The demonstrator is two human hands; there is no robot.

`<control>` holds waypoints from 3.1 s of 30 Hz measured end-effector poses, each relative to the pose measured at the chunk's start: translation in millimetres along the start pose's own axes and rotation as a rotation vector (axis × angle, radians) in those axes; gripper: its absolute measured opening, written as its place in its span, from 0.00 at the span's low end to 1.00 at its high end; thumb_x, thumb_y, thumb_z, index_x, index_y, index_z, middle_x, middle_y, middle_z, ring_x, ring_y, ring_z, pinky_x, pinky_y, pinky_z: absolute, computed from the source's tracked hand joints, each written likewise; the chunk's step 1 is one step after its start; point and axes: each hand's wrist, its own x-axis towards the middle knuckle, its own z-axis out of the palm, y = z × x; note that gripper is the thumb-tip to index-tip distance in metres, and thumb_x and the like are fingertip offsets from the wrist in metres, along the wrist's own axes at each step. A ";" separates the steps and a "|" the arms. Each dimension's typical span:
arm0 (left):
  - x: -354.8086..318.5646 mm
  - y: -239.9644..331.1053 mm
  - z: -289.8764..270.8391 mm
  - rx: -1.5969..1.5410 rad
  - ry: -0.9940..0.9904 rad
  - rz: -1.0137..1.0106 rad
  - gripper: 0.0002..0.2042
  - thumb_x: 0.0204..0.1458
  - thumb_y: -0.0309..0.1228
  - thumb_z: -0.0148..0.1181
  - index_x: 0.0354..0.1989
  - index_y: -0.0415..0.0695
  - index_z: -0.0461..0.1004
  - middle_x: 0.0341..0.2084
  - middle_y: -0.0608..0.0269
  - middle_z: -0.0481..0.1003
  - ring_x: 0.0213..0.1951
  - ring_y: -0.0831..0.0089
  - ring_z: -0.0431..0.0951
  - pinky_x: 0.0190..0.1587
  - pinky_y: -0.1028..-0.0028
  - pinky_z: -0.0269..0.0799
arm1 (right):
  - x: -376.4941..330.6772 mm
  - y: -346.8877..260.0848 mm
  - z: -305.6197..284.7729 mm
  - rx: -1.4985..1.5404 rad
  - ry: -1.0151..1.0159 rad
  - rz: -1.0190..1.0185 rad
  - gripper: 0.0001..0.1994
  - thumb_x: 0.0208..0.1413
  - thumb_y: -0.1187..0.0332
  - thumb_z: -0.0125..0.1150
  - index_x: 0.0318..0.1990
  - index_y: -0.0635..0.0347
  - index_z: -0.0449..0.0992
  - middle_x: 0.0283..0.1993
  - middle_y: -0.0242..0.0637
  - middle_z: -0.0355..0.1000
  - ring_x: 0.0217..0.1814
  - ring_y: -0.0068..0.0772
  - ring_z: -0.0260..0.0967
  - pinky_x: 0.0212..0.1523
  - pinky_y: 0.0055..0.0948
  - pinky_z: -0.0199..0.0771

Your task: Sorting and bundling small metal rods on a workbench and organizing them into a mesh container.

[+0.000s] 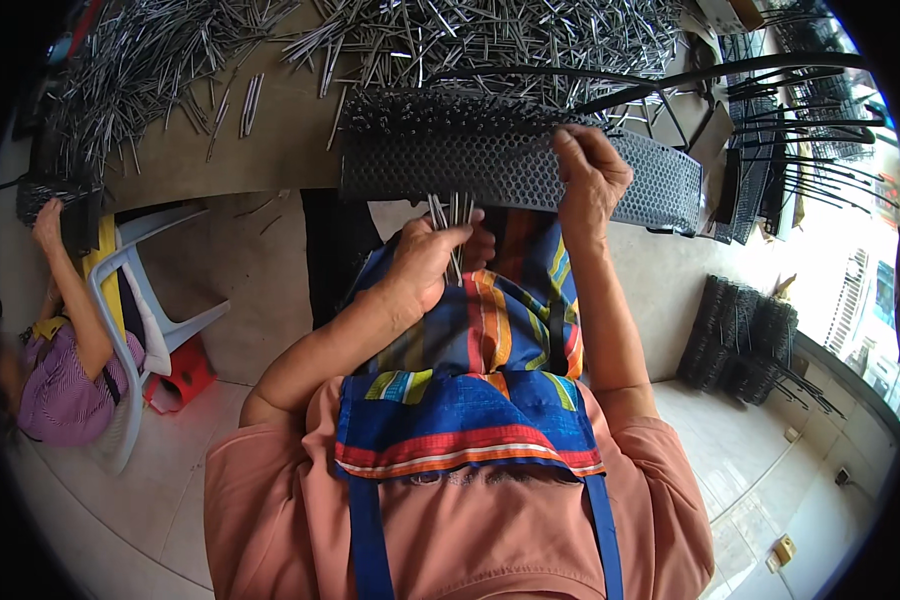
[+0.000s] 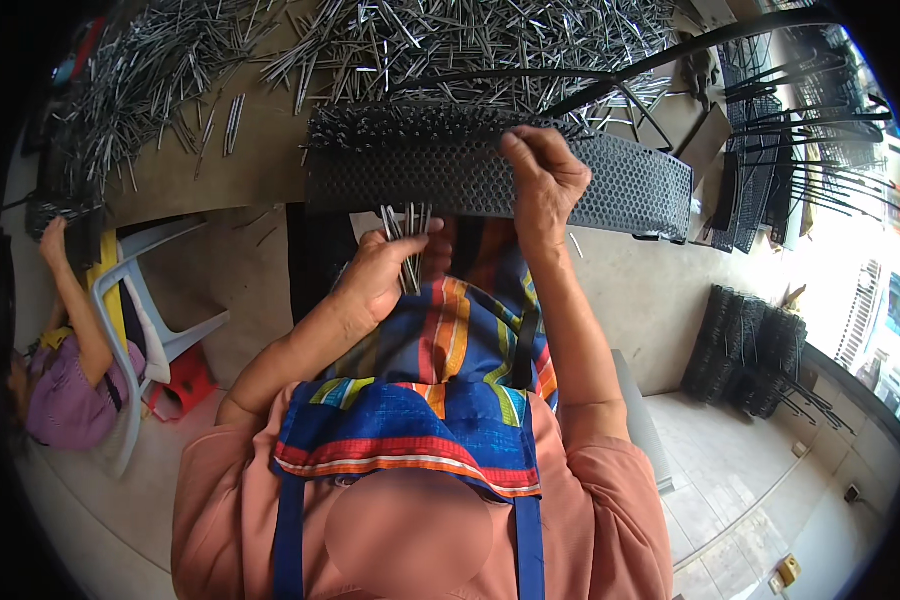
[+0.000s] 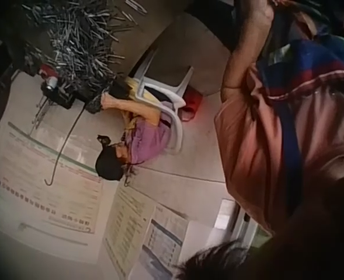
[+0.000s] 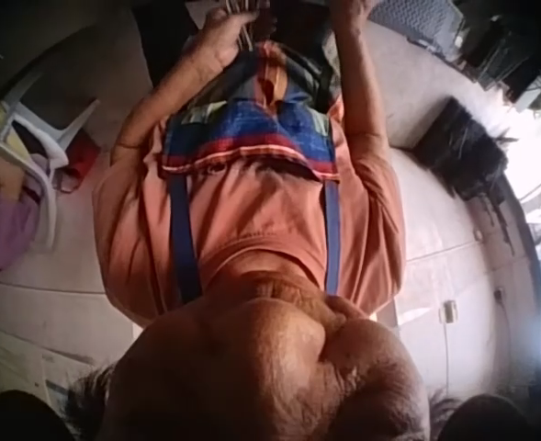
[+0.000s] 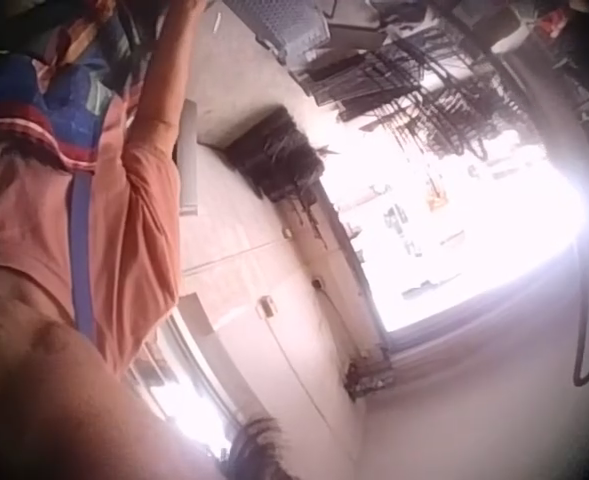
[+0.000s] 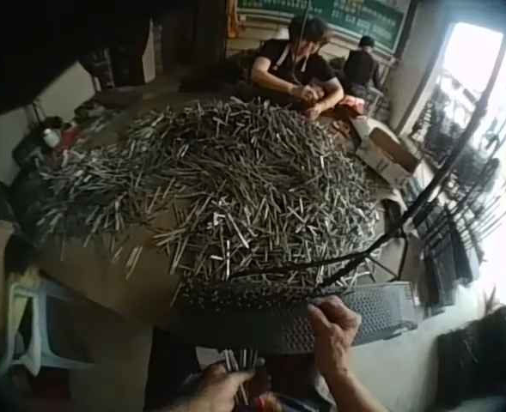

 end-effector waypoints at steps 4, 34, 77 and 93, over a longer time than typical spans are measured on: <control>-18.6 -16.6 -5.1 0.084 -0.062 -0.135 0.11 0.52 0.18 0.48 0.44 0.36 0.69 0.31 0.49 0.79 0.29 0.67 0.81 0.30 0.71 0.79 | 12.6 17.3 -0.6 -0.181 -0.053 -0.323 0.04 0.48 0.84 0.65 0.32 0.68 0.80 0.31 0.28 0.73 0.33 0.14 0.67 0.35 0.14 0.66; 20.8 -1.9 21.1 0.001 0.028 0.045 0.05 0.53 0.21 0.58 0.38 0.43 0.75 0.31 0.58 0.80 0.30 0.71 0.80 0.31 0.72 0.78 | 10.0 24.7 -9.8 -0.177 -0.018 -0.347 0.07 0.49 0.83 0.62 0.36 0.66 0.82 0.33 0.31 0.76 0.34 0.17 0.69 0.33 0.17 0.67; 26.7 -2.9 42.7 -0.017 -0.070 0.092 0.06 0.53 0.21 0.59 0.38 0.42 0.78 0.31 0.62 0.81 0.31 0.72 0.82 0.30 0.77 0.77 | -9.9 15.0 -25.7 0.030 -0.334 0.482 0.03 0.49 0.75 0.67 0.31 0.64 0.80 0.21 0.24 0.70 0.22 0.11 0.61 0.21 0.17 0.58; 28.1 -4.0 44.3 0.022 0.004 0.112 0.08 0.55 0.18 0.50 0.41 0.39 0.74 0.35 0.51 0.79 0.34 0.65 0.81 0.37 0.71 0.78 | 18.9 34.1 -14.3 -0.407 -0.080 -0.405 0.06 0.45 0.82 0.67 0.32 0.66 0.81 0.31 0.32 0.75 0.29 0.18 0.69 0.30 0.18 0.68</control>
